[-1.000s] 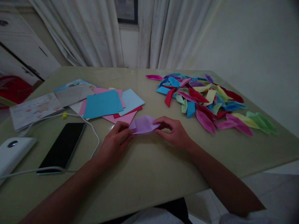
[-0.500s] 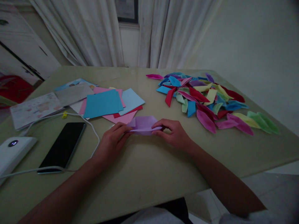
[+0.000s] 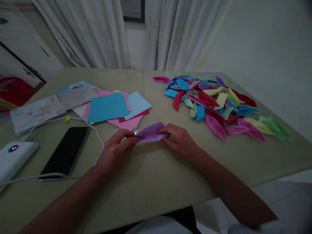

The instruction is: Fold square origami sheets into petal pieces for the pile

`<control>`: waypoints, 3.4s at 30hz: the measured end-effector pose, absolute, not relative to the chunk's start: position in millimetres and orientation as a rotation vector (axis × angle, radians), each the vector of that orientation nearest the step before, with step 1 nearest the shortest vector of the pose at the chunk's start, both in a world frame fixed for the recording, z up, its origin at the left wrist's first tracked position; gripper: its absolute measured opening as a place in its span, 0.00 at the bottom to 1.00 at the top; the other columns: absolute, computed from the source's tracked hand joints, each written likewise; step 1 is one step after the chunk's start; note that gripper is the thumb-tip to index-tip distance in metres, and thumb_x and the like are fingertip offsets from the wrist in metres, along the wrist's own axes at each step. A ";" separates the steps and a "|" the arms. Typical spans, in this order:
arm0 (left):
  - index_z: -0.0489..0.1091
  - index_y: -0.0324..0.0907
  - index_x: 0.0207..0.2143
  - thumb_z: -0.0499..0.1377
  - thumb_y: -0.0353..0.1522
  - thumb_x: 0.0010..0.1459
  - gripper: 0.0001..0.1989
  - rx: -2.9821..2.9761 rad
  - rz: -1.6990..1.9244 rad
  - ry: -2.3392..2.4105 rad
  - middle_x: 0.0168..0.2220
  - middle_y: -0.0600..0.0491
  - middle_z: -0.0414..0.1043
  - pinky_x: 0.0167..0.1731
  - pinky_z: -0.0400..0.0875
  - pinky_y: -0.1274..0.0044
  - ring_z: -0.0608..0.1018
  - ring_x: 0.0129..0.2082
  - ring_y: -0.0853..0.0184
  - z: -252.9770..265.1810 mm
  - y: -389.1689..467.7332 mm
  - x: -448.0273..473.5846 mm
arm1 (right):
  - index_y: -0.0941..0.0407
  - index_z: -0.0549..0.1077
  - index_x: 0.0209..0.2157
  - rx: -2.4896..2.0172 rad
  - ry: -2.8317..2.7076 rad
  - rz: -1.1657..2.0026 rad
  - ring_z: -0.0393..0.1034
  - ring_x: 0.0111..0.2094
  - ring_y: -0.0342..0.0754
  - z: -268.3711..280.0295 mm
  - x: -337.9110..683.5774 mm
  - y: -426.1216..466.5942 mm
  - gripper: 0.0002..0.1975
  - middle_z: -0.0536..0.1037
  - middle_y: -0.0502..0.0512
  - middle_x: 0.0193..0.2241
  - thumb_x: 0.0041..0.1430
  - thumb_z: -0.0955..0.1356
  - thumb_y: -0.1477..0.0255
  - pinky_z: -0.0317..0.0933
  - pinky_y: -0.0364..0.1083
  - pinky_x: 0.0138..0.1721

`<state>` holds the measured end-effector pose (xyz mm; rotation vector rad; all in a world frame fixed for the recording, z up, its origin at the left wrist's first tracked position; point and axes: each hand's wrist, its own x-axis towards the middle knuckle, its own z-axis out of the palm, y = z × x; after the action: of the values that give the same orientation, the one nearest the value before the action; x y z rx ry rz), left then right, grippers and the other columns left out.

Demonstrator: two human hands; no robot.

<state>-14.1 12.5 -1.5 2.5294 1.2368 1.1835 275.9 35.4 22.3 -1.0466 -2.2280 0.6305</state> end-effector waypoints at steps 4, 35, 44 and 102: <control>0.82 0.45 0.42 0.62 0.28 0.71 0.08 2.563 1.180 1.249 0.42 0.50 0.81 0.44 0.78 0.75 0.83 0.40 0.65 0.2 10.9 -13.6 | 0.55 0.80 0.45 -1.050 -2.210 0.640 0.79 0.41 0.51 23.0 276.2 36.3 0.13 0.84 0.58 0.43 0.63 0.70 0.83 0.70 0.48 0.45; 0.78 0.48 0.57 0.68 0.33 0.67 0.17 2.561 1.249 1.271 0.57 0.42 0.76 0.53 0.76 0.63 0.79 0.54 0.53 9.1 5.0 3.2 | 0.54 0.82 0.43 -0.923 -2.075 0.533 0.77 0.34 0.49 28.0 262.6 21.0 0.06 0.81 0.56 0.36 0.71 0.73 0.66 0.72 0.47 0.37; 0.76 0.49 0.57 0.58 0.33 0.74 0.13 1.958 1.107 1.073 0.47 0.50 0.83 0.41 0.79 0.74 0.84 0.42 0.63 16.1 -11.6 13.2 | 0.51 0.72 0.59 -0.788 -1.922 0.923 0.80 0.37 0.47 35.8 248.2 -4.4 0.19 0.83 0.56 0.44 0.70 0.74 0.66 0.75 0.46 0.41; 0.79 0.40 0.38 0.76 0.47 0.54 0.22 0.730 0.436 0.664 0.31 0.56 0.69 0.28 0.57 0.80 0.68 0.27 0.73 24.1 -15.2 11.4 | 0.57 0.81 0.28 -0.859 -1.698 1.605 0.64 0.27 0.41 41.0 246.4 4.7 0.18 0.74 0.47 0.26 0.54 0.83 0.59 0.56 0.42 0.30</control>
<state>11.4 -15.2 24.1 0.7302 0.6640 0.4358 246.4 4.7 41.0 -0.8586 -1.6978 1.6045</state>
